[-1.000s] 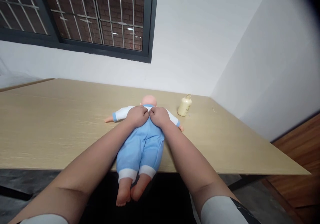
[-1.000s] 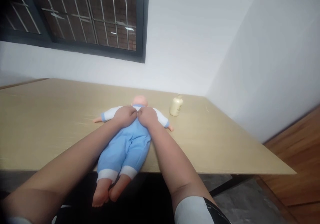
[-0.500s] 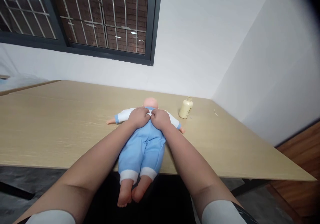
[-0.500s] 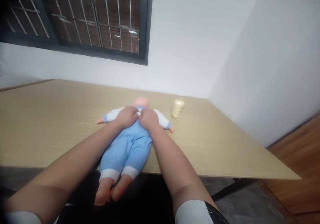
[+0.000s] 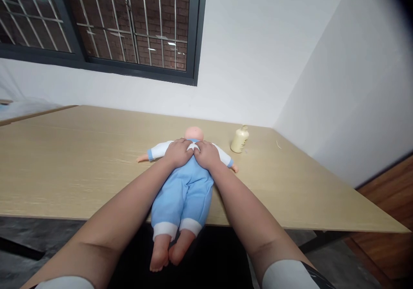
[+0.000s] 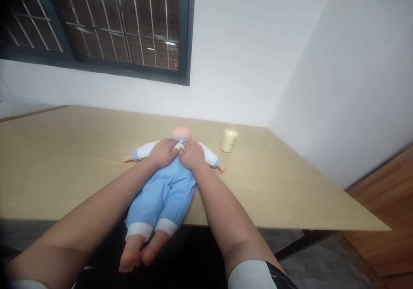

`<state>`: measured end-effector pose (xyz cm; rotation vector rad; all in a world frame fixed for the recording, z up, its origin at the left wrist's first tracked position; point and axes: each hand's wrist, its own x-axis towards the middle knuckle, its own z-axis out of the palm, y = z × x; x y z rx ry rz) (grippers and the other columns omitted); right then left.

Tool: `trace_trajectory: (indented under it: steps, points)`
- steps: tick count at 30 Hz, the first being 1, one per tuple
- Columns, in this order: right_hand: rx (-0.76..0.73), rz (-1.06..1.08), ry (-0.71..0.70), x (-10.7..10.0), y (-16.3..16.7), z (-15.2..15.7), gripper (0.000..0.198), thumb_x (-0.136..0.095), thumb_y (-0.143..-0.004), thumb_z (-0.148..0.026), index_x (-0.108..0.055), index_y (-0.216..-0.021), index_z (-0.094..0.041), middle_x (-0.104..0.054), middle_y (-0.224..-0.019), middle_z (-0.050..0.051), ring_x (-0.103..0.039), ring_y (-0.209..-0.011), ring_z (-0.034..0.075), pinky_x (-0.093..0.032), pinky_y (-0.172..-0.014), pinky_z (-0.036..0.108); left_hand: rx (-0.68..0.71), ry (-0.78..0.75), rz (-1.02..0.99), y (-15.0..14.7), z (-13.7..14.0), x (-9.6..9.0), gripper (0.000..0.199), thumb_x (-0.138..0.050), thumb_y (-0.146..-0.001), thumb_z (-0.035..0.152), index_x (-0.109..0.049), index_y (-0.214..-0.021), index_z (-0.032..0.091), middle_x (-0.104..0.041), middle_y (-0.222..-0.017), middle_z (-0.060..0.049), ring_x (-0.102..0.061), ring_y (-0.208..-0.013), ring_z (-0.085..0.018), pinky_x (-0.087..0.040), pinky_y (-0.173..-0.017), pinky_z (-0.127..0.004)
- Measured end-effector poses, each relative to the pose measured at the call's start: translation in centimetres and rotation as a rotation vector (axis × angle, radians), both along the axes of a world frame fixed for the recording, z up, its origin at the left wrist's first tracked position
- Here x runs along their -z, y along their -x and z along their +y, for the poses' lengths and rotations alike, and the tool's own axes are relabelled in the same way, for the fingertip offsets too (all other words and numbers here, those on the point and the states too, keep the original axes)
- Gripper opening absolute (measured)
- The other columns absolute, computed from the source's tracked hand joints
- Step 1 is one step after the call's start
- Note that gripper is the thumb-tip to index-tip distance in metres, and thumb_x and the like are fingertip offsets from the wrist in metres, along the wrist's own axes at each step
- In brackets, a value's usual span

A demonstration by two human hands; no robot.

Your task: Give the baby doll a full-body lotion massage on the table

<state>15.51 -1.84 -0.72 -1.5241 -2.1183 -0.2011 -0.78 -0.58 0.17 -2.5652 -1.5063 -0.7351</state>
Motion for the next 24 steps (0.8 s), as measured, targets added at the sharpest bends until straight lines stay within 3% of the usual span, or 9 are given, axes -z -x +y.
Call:
trace_trajectory:
  steps: [5,8,14,24]
  points:
    - [-0.028,-0.035,0.095,-0.4,-0.5,0.7,0.031,-0.040,-0.096,-0.036,-0.066,-0.104,-0.023,-0.071,-0.103,0.007,-0.063,-0.094,0.024,-0.043,-0.080,0.032,0.034,0.063,0.012,0.4,0.8,-0.4,0.039,-0.041,-0.093,0.044,-0.069,-0.107,0.020,-0.069,-0.106,-0.010,-0.063,-0.102,-0.027,-0.046,-0.086,-0.037]
    - [-0.018,-0.017,0.071,-0.1,-0.5,0.7,0.030,-0.042,-0.096,-0.037,-0.065,-0.109,-0.022,-0.070,-0.105,0.008,-0.061,-0.099,0.024,-0.042,-0.086,0.033,0.022,0.053,-0.001,0.4,0.8,-0.2,0.040,-0.041,-0.093,0.045,-0.069,-0.109,0.021,-0.068,-0.107,-0.010,-0.062,-0.103,-0.027,-0.046,-0.089,-0.038]
    - [0.030,0.061,-0.036,0.9,-0.3,0.4,0.043,-0.046,-0.095,-0.039,-0.054,-0.133,-0.020,-0.060,-0.126,0.012,-0.051,-0.118,0.026,-0.036,-0.102,0.037,-0.028,0.012,-0.073,0.5,0.6,0.7,0.053,-0.045,-0.092,0.044,-0.052,-0.137,0.019,-0.056,-0.133,-0.014,-0.050,-0.125,-0.030,-0.037,-0.105,-0.043]
    - [-0.044,0.030,0.106,-0.2,-0.6,1.0,0.036,-0.044,-0.095,-0.036,-0.061,-0.122,-0.018,-0.067,-0.117,0.010,-0.058,-0.110,0.024,-0.037,-0.098,0.034,0.003,0.063,0.002,0.5,1.3,0.0,0.043,-0.044,-0.091,0.045,-0.064,-0.118,0.018,-0.065,-0.114,-0.012,-0.060,-0.106,-0.029,-0.043,-0.094,-0.041]
